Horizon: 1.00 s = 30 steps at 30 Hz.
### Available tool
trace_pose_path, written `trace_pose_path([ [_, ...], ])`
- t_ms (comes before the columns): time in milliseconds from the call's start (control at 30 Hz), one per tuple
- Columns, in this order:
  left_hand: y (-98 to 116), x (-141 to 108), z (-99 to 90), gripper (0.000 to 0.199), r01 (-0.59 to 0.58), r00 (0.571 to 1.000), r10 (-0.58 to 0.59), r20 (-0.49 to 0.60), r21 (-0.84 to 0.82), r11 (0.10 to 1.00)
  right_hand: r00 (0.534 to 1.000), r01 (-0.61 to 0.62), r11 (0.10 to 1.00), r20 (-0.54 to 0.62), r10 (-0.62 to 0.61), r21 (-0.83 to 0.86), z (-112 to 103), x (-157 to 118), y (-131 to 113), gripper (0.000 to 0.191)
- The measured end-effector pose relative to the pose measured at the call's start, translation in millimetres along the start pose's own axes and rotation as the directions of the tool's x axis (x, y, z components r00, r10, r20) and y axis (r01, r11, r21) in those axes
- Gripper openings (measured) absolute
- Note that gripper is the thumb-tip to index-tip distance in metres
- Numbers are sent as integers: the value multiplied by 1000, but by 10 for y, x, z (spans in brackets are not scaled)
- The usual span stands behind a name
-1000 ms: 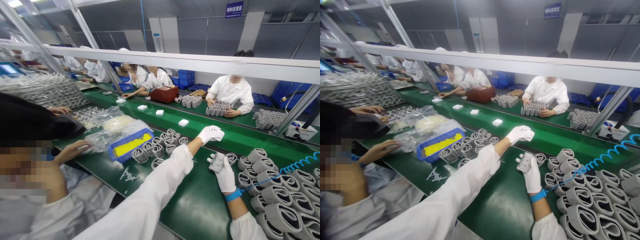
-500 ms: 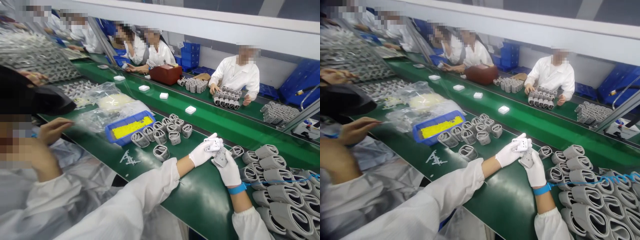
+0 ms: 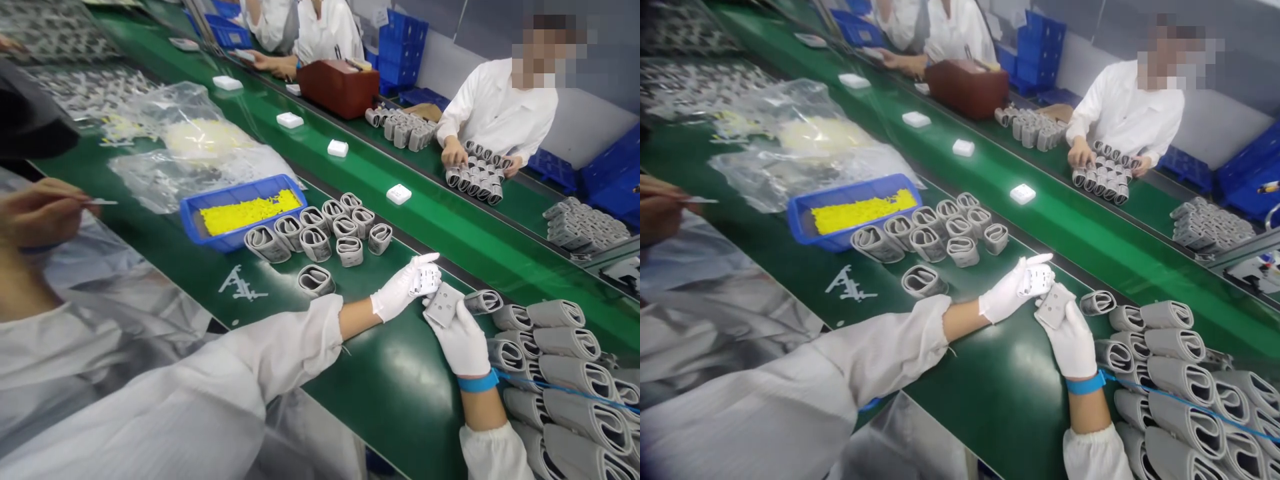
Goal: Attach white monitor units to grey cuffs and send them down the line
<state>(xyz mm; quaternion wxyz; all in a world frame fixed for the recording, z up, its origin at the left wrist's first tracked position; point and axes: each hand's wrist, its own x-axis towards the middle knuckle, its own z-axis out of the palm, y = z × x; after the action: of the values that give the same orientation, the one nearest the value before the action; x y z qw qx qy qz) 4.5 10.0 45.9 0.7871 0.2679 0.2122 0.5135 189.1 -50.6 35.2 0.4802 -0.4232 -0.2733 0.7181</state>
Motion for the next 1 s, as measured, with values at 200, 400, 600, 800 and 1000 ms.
trace_pose_path([
  [200, 82, -9, -28, 42, -157, 987, 143, 67, 469, 869, 997, -68, 994, -43, 65, -84, 71, -34, -40, 69],
  [400, 100, -91, -3, 10, -364, 928, 255, 272, 807, 466, 993, 103, 985, -49, -111, -142, 284, -94, -25, 59],
  [600, 69, -98, 2, 2, -406, 913, 239, 331, 803, 436, 980, 165, 905, -35, -194, -392, 363, -19, -15, 52],
  [800, 122, -105, -37, 13, -348, 937, 173, 303, 784, 515, 974, 209, 884, 13, -224, -417, 311, -40, 19, 54],
  [1000, 25, -12, 116, 52, -90, 992, 29, 122, 532, 842, 977, 208, 974, -34, -211, -93, 287, -88, -4, 56],
])
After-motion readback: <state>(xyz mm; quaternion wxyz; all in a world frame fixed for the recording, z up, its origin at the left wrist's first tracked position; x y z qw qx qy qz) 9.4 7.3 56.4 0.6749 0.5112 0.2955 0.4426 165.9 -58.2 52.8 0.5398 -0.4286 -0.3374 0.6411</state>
